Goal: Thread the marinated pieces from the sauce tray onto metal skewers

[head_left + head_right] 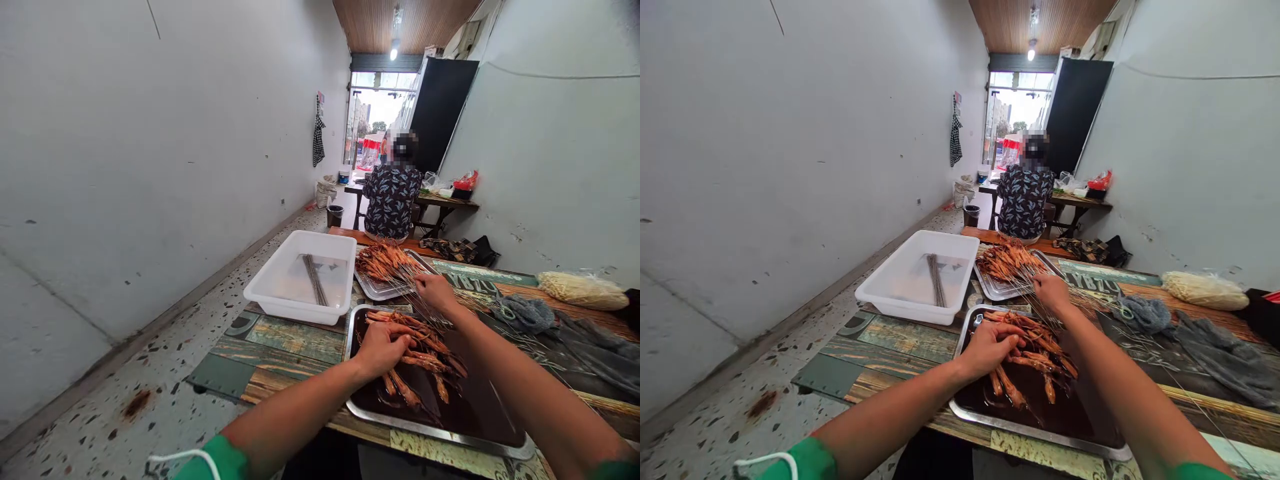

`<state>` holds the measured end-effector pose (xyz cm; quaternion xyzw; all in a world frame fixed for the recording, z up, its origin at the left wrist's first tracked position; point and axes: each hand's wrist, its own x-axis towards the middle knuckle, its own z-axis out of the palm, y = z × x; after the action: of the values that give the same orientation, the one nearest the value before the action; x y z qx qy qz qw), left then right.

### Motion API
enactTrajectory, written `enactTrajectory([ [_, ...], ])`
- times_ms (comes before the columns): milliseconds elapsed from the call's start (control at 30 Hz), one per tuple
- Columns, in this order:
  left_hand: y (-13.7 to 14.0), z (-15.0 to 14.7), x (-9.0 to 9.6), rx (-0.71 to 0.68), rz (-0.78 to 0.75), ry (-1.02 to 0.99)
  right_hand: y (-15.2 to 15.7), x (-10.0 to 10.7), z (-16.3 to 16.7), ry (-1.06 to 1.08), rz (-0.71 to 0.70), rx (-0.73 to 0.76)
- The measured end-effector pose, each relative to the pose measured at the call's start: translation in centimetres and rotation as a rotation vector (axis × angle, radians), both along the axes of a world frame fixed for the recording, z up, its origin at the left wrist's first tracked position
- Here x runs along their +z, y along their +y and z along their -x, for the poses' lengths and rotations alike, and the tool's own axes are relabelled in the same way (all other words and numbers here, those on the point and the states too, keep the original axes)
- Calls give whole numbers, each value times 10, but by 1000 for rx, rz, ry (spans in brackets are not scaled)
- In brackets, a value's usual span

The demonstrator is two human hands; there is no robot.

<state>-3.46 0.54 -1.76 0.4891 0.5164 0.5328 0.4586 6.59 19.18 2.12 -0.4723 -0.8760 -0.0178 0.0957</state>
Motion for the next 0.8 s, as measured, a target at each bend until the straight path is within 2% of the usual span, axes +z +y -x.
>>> enactTrajectory([
  [200, 0, 0, 0, -13, 24, -4, -13, -10, 5, -173, -70, 12],
  [300, -1, 0, 1, -14, 57, -22, -22, -6, -13, -200, -89, -26],
  [367, -1, 1, 2, 0, 43, -9, -24, 0, -44, -221, -77, -101],
  [433, -2, 2, 3, 9, 36, -1, -23, 6, -91, -255, -38, -212],
  [533, -2, 2, 3, -11, 30, 8, -29, 17, -172, -331, 75, -398],
  [633, -3, 1, 2, -23, 52, -22, -46, 21, -235, -388, 210, -480],
  [700, -4, 1, 2, -18, 54, -39, -61, 16, -255, -397, 263, -451],
  [800, -4, 1, 2, -6, 42, -47, -80, -1, -258, -399, 285, -362],
])
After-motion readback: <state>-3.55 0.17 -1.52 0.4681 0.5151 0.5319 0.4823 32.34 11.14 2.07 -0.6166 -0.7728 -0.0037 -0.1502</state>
